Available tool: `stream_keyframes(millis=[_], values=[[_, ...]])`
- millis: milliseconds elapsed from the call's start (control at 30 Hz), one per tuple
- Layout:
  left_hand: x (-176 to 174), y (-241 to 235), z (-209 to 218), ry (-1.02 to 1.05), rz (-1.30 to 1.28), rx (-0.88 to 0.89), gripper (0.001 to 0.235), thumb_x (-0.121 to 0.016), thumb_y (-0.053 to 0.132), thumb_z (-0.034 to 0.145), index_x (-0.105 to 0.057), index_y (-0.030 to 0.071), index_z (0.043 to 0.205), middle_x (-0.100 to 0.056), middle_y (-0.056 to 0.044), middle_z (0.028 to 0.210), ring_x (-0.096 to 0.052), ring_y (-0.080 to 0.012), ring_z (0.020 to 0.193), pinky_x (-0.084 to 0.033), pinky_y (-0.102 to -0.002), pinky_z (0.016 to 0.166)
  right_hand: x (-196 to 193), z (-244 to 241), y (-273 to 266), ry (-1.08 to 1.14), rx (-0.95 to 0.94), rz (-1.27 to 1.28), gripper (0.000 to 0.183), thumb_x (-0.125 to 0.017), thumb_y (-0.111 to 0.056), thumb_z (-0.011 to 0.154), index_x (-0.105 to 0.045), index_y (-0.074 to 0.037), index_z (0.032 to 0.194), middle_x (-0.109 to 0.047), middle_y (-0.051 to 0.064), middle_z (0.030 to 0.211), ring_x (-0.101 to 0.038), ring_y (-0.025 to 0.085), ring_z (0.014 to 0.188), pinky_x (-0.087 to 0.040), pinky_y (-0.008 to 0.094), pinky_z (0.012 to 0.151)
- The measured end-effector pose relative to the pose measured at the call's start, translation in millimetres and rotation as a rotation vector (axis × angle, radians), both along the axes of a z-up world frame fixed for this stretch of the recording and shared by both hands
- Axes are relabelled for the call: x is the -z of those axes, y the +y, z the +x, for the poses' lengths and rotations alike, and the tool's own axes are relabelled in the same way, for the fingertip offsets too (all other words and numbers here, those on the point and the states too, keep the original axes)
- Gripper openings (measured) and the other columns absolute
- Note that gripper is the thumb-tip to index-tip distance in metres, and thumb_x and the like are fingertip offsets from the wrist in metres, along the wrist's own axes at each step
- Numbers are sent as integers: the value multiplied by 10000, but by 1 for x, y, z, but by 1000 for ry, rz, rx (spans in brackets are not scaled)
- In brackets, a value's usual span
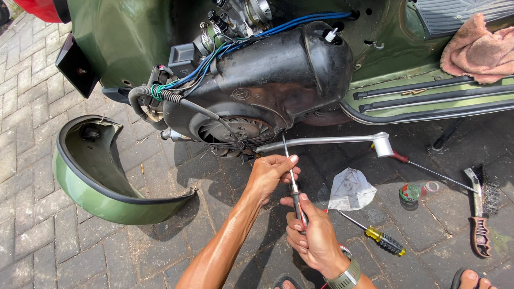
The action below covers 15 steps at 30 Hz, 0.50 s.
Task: The person works on the engine of a green scooter, using a screwdriver to tighten bolts on the engine casing. They then walk into a cluttered workshop to retrieve a small metal part from a box before returning to the scooter.
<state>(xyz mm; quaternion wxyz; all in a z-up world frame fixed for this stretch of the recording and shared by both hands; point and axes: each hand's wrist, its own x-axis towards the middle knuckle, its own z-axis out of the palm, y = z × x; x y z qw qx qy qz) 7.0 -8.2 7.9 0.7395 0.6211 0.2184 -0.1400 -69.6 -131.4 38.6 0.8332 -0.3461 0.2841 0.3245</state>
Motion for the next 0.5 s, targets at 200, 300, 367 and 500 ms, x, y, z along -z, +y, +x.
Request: stream_keyframes(millis=[200,300,367,500], values=[[4,-3,3,-16,9,-25,249,-718,249,789,-660,8,808,-697,-137,728,-620,-115,561,-459,-182,509,-11,4,-5,-40,-149,-221,471,-414,-444,948,-533,-7,1079,-498,127,628,-316,134,321,-206,260,269],[5,-4,3,-18,3,-67,226,-721,227,792,-659,10,811,-691,-144,718,-618,-121,553,-458,-183,498,-10,2,-5,-366,-397,-786,290,-493,-324,920,-615,-83,1025,-602,43,702,-561,136,436,-487,270,414],[11,-4,2,-15,-19,-58,236,-714,237,798,-658,9,812,-694,-147,733,-622,-122,566,-463,-182,512,4,0,-3,-429,-345,-824,318,-460,-335,932,-648,-82,973,-556,22,620,-501,123,433,-419,280,427],[9,4,-4,20,-103,101,351,-610,330,856,-680,3,963,-709,-139,862,-652,-137,690,-492,-179,582,19,0,5,-271,-34,-274,411,-418,-278,974,-598,91,985,-345,77,527,-282,121,303,-247,277,222]])
